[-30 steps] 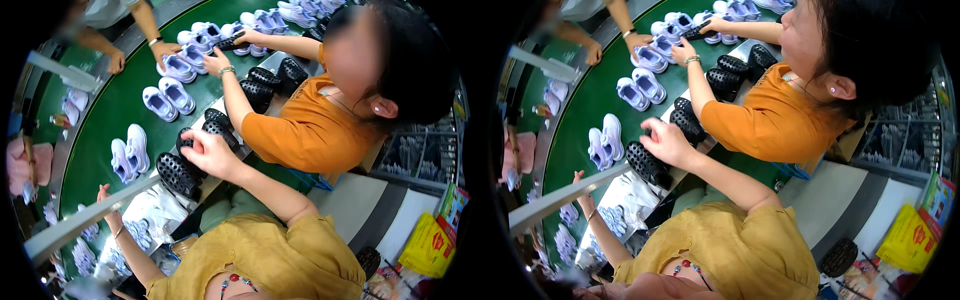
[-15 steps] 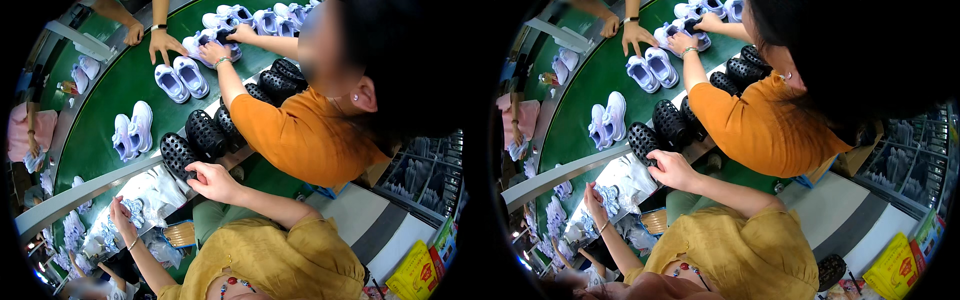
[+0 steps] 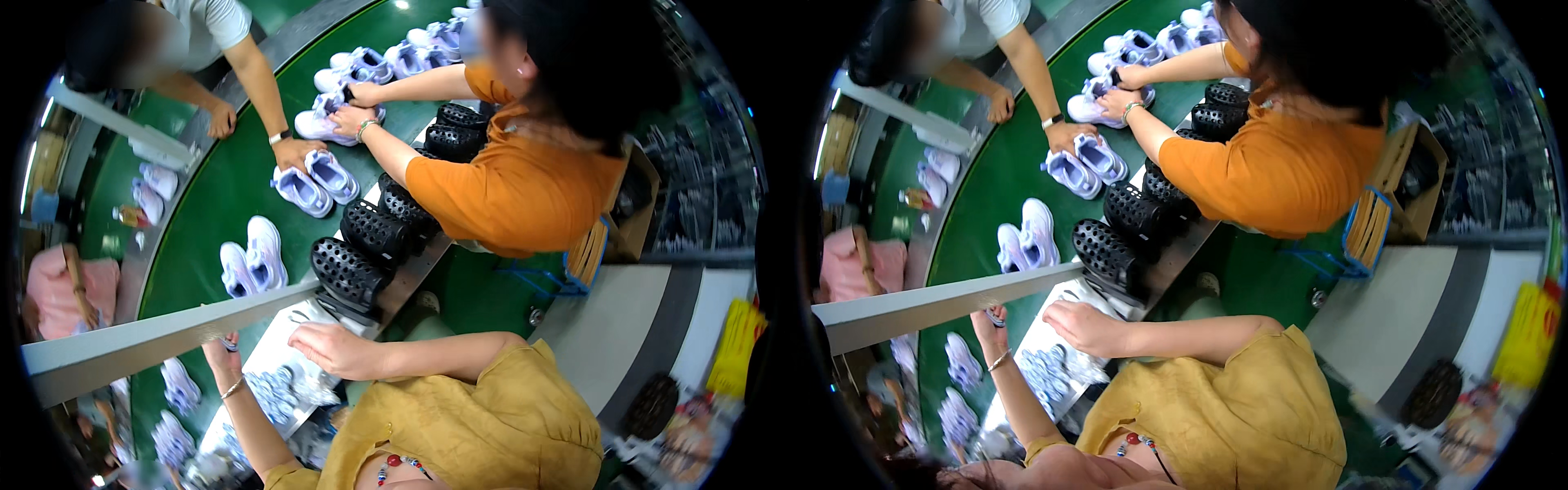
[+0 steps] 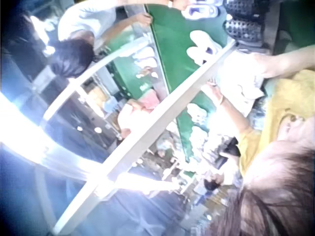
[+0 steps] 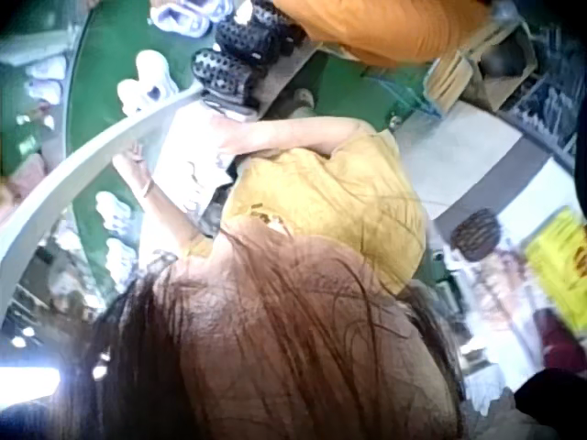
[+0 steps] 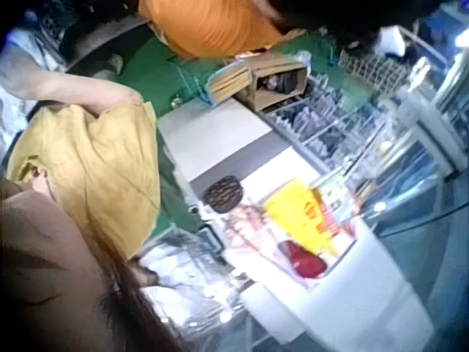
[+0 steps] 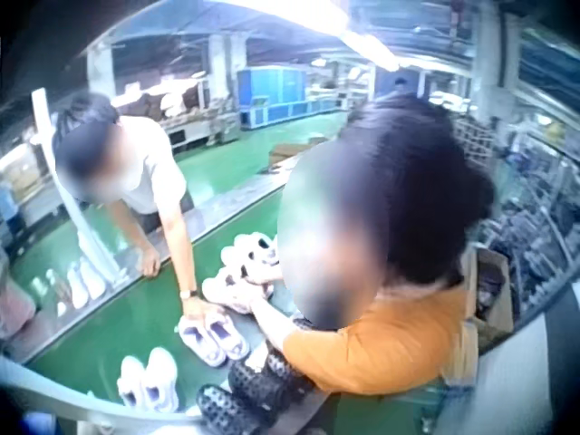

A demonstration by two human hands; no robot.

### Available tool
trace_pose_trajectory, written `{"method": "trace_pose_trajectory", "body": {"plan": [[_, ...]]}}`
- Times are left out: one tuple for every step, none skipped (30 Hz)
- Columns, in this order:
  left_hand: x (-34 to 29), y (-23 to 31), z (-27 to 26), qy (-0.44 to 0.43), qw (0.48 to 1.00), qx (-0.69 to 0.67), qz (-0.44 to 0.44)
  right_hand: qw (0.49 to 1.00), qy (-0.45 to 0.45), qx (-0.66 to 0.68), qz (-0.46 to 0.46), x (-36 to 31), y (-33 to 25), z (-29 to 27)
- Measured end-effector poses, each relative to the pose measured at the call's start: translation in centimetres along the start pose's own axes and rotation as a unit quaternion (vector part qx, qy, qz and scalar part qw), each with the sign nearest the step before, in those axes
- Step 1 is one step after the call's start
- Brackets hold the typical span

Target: The person applies round stickers to the tongue of light-colored sneakers moving along a conveyor belt. They peel each sticker from a stack, place it on a shoe, and smooth it down. The person also briefly retrieves black clog-style shoes from a white sack and places them on the belt.

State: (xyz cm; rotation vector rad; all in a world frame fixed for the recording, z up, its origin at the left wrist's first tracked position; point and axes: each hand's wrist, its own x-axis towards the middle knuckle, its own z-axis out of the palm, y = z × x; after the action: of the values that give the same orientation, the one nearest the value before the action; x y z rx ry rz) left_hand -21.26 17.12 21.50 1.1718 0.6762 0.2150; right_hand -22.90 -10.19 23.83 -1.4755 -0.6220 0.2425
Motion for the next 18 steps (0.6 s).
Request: {"method": "trace_pose_trajectory", "body": {"plan": [[1.3,0.8,0.1,-0.076,0.997,0.013,0.006,1.000,0.003,0.000,0.002,0.6,0.4,1.5],[2.2,1.0,1.0,-0.026,0.999,0.043,0.018,1.000,0.005,0.001,0.005,1.4,0.8,2.9],[4.1,0.9,0.0,-0.055,0.997,0.056,0.025,0.999,0.032,-0.013,0.015,2.0,1.5,4.6],[5.7,0.7,-0.3,-0.082,0.994,0.063,0.028,0.998,0.051,-0.037,0.027,2.9,1.7,5.6],[6.8,1.2,-0.7,-0.141,0.988,0.060,0.002,0.997,0.061,-0.044,0.033,3.9,1.5,6.6],[6.5,1.6,0.2,-0.154,0.986,0.047,-0.030,0.995,0.066,-0.054,0.045,4.9,1.2,7.5],[6.9,1.6,-0.2,-0.178,0.982,0.021,-0.065,0.993,0.087,-0.064,0.038,5.7,1.2,8.3],[7.3,1.6,-0.5,-0.199,0.975,-0.006,-0.098,0.991,0.105,-0.074,0.030,6.7,1.2,9.0],[6.9,1.1,-0.1,-0.219,0.966,0.005,-0.137,0.988,0.120,-0.087,0.031,6.8,1.5,9.9],[5.5,0.9,-0.6,-0.197,0.970,-0.009,-0.141,0.987,0.143,-0.073,-0.002,6.9,2.3,11.0],[5.3,0.1,-2.0,-0.199,0.967,-0.024,-0.158,0.989,0.125,-0.062,0.055,6.2,2.2,11.8],[4.7,-0.8,-4.1,-0.185,0.967,-0.043,-0.168,0.988,0.091,-0.045,0.112,5.7,1.6,12.6],[3.9,-1.6,-4.4,-0.183,0.965,-0.046,-0.182,0.980,0.056,-0.009,0.192,4.7,3.1,13.0],[2.8,-2.4,-5.2,-0.158,0.966,-0.050,-0.196,0.973,0.069,0.032,0.220,3.7,3.8,13.1],[1.9,-3.1,-5.9,-0.147,0.966,-0.068,-0.203,0.973,0.083,0.048,0.212,2.8,5.4,12.7],[1.6,-3.7,-6.3,-0.137,0.966,-0.088,-0.202,0.967,0.085,0.051,0.233,2.6,5.2,11.8],[0.9,-3.6,-6.2,-0.128,0.966,-0.098,-0.201,0.968,0.090,0.038,0.230,1.8,7.3,11.3],[-0.1,-3.2,-6.6,-0.122,0.966,-0.100,-0.202,0.968,0.093,0.060,0.227,1.7,7.8,11.3]]}}
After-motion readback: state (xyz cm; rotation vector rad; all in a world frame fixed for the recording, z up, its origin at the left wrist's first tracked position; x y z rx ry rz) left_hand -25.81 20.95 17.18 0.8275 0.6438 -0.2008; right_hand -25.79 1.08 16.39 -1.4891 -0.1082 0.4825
